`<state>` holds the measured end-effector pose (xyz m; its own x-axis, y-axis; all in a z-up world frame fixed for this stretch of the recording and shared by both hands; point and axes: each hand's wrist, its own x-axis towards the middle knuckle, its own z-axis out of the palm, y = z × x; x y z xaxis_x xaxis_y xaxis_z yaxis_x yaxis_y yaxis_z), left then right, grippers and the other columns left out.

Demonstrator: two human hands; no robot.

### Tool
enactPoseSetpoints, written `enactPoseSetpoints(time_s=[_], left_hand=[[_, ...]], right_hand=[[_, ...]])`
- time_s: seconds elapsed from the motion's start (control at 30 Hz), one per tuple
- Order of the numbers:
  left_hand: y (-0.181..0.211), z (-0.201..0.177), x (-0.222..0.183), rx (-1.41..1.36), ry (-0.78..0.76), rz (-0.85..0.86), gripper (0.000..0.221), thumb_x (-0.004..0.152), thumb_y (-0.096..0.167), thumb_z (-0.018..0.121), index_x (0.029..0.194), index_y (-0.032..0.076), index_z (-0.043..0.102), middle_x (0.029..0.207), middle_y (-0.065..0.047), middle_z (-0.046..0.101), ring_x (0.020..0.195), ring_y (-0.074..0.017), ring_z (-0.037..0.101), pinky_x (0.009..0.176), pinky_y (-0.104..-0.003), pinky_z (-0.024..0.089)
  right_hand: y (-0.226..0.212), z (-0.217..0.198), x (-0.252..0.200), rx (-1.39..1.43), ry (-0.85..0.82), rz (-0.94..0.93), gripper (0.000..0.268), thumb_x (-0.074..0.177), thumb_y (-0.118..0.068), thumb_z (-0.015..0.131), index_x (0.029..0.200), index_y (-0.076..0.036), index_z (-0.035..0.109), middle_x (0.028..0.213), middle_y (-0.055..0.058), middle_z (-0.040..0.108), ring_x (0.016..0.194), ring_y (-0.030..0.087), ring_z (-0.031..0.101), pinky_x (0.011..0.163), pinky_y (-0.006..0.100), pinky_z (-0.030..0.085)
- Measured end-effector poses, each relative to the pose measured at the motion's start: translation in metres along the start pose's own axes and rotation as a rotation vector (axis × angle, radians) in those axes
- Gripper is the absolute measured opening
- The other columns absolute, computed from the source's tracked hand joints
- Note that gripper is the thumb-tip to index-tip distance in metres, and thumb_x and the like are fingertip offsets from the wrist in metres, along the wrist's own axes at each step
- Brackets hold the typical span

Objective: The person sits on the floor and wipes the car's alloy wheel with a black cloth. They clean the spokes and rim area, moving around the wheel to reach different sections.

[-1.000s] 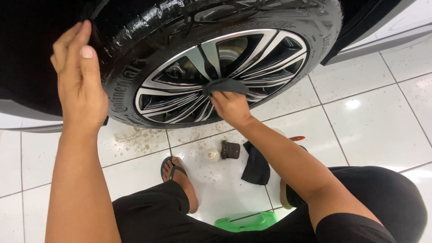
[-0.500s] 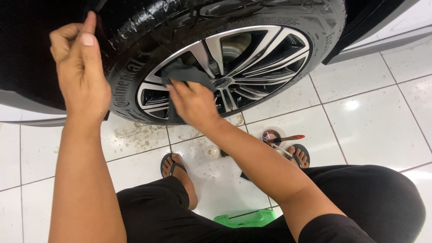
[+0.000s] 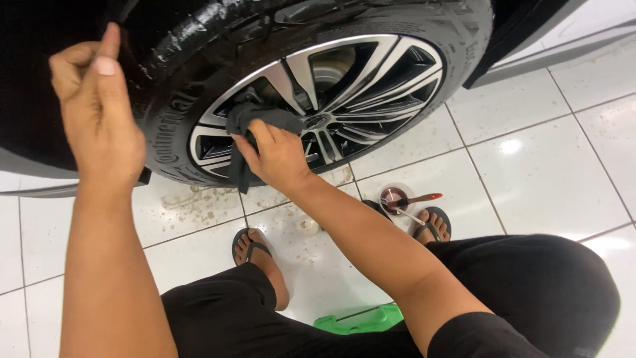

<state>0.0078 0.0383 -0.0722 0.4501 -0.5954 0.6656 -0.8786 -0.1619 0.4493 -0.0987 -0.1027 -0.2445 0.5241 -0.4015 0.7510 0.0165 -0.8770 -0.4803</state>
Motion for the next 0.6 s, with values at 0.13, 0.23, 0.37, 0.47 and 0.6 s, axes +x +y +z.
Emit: enactPoseSetpoints(time_s=[0.13, 0.23, 0.37, 0.47, 0.6], left_hand=[[-0.001, 0.0, -0.002, 0.024, -0.011, -0.013, 0.052, 0.125, 0.031, 0.033, 0.154, -0.006, 0.053, 0.131, -0.019, 0.042, 0.129, -0.033, 0.041, 0.116, -0.045, 0.031], [-0.001, 0.001, -0.005, 0.037, -0.012, -0.021, 0.05, 0.125, 0.029, 0.033, 0.155, -0.006, 0.053, 0.131, -0.018, 0.042, 0.128, -0.0326, 0.04, 0.116, -0.046, 0.032], [-0.005, 0.004, -0.003, 0.056, 0.008, 0.025, 0.051, 0.126, 0.028, 0.034, 0.154, -0.009, 0.055, 0.128, -0.02, 0.042, 0.125, -0.0352, 0.042, 0.114, -0.046, 0.031], [-0.005, 0.004, -0.001, 0.028, 0.012, 0.03, 0.052, 0.126, 0.027, 0.033, 0.153, -0.012, 0.055, 0.127, -0.02, 0.04, 0.125, -0.034, 0.041, 0.116, -0.046, 0.032], [-0.003, 0.003, -0.001, 0.009, 0.009, 0.012, 0.054, 0.126, 0.029, 0.032, 0.153, -0.011, 0.054, 0.128, -0.019, 0.039, 0.128, -0.0324, 0.041, 0.117, -0.045, 0.032]], right_hand=[[0.04, -0.004, -0.025, 0.048, -0.036, 0.107, 0.031, 0.101, -0.03, 0.065, 0.088, -0.008, 0.048, 0.065, 0.005, 0.054, 0.053, 0.023, 0.053, 0.045, 0.039, 0.034], [0.056, -0.009, -0.035, 0.141, -0.097, 0.359, 0.024, 0.102, -0.03, 0.06, 0.098, -0.01, 0.048, 0.074, 0.01, 0.058, 0.064, 0.028, 0.059, 0.051, 0.041, 0.043], [0.023, -0.016, -0.01, 0.177, -0.122, 0.281, 0.015, 0.101, -0.021, 0.061, 0.106, -0.007, 0.057, 0.081, 0.011, 0.07, 0.064, 0.026, 0.067, 0.049, 0.036, 0.05], [0.003, -0.009, 0.0, 0.141, -0.047, 0.118, 0.013, 0.1, -0.017, 0.063, 0.104, -0.006, 0.058, 0.075, 0.008, 0.064, 0.057, 0.02, 0.06, 0.042, 0.031, 0.046], [0.027, -0.01, -0.015, 0.047, -0.08, 0.068, 0.013, 0.098, -0.016, 0.069, 0.098, -0.008, 0.058, 0.082, 0.006, 0.067, 0.07, 0.022, 0.063, 0.05, 0.034, 0.049]])
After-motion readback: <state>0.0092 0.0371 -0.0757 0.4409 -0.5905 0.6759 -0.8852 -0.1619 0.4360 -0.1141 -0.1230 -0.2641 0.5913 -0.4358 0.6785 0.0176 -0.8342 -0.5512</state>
